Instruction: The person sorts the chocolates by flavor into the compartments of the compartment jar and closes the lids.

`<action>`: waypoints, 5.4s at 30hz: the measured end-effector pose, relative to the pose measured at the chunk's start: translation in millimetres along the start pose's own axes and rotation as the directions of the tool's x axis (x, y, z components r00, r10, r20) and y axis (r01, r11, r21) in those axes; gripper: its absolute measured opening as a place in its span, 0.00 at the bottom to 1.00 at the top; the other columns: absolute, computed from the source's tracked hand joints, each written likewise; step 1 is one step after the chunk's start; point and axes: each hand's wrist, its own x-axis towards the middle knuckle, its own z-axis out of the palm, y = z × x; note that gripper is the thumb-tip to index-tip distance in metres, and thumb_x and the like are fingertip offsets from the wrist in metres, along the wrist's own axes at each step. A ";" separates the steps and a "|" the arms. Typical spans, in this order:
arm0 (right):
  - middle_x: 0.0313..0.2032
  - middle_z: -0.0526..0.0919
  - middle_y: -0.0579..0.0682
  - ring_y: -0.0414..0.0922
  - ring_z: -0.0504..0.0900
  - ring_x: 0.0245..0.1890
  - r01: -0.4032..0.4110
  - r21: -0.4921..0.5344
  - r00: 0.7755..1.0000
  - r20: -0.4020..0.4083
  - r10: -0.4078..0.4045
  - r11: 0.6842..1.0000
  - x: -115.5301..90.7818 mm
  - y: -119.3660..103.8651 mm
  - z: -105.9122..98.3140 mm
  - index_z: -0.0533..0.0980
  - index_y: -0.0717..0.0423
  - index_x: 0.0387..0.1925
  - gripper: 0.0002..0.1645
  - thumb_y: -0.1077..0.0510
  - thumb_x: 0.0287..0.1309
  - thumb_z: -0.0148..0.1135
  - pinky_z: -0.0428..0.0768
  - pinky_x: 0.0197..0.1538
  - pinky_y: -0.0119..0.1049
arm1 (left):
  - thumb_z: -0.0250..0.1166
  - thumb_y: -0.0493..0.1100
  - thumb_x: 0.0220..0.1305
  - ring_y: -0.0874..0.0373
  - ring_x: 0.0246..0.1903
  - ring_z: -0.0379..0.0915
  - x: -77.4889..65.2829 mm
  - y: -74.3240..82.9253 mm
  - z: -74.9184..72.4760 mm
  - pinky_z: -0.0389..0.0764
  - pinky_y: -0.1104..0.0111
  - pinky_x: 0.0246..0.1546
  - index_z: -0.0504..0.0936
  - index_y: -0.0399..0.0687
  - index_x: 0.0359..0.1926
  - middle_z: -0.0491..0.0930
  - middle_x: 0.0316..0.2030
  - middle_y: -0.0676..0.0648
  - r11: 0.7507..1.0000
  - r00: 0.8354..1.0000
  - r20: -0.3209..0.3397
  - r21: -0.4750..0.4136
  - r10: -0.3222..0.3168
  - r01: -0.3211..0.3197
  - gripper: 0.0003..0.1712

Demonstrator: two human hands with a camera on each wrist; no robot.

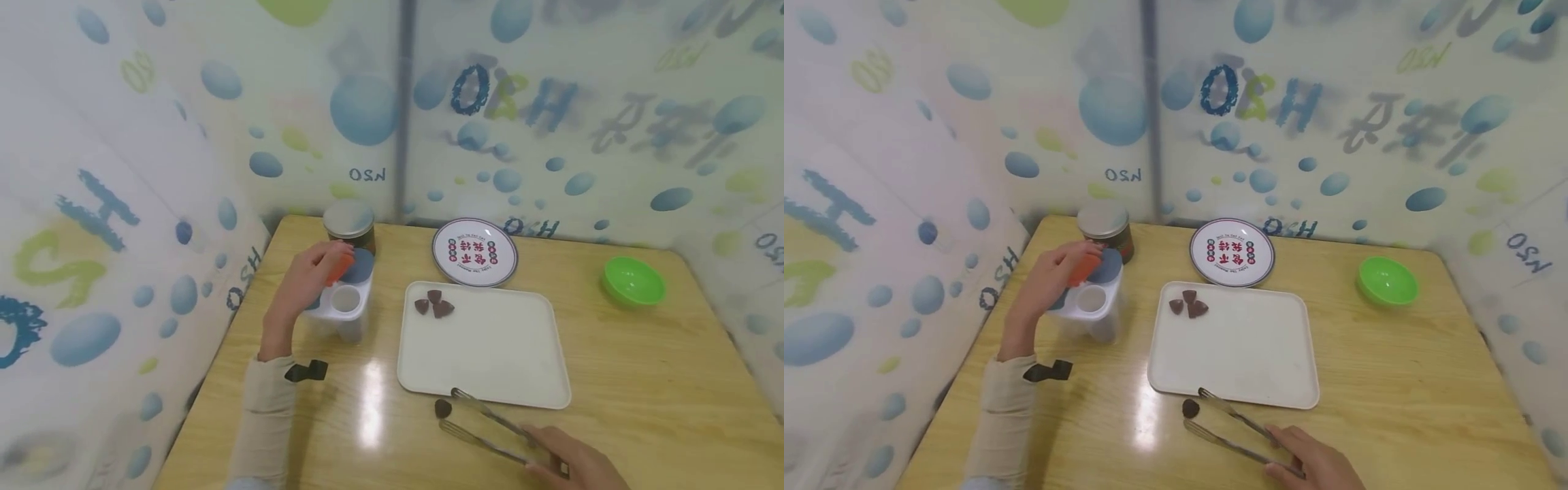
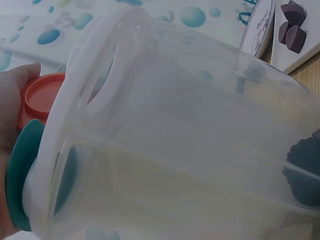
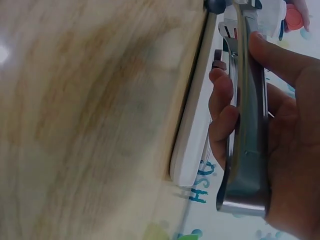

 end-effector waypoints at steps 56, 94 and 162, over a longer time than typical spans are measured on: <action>0.40 0.86 0.40 0.32 0.75 0.30 0.453 -0.033 0.777 -0.476 -0.412 0.891 151.4 -105.6 6.4 0.81 0.48 0.57 0.23 0.57 0.59 0.71 0.77 0.31 0.27 | 0.53 0.63 0.74 0.53 0.66 0.69 -4.5 4.9 -4.0 0.65 0.51 0.71 0.83 0.53 0.55 0.78 0.61 0.49 1.000 1.000 0.028 -0.028 -0.007 0.008 0.25; 0.41 0.82 0.59 0.42 0.78 0.30 -0.275 0.084 0.824 -0.492 0.280 0.958 38.8 20.8 -35.7 0.66 0.62 0.68 0.39 0.41 0.67 0.62 0.76 0.29 0.34 | 0.63 0.55 0.70 0.50 0.66 0.69 -2.1 2.3 5.4 0.67 0.52 0.70 0.84 0.49 0.51 0.77 0.62 0.46 0.989 0.994 0.032 0.108 0.102 -0.105 0.19; 0.79 0.45 0.60 0.56 0.44 0.79 0.310 0.657 0.950 -0.235 -0.204 0.687 303.4 -163.6 42.1 0.43 0.64 0.78 0.44 0.36 0.77 0.20 0.46 0.79 0.53 | 0.47 0.47 0.79 0.52 0.79 0.31 -121.9 10.9 106.5 0.41 0.49 0.78 0.45 0.57 0.79 0.40 0.80 0.52 0.790 0.718 -0.547 -0.613 -0.431 0.007 0.35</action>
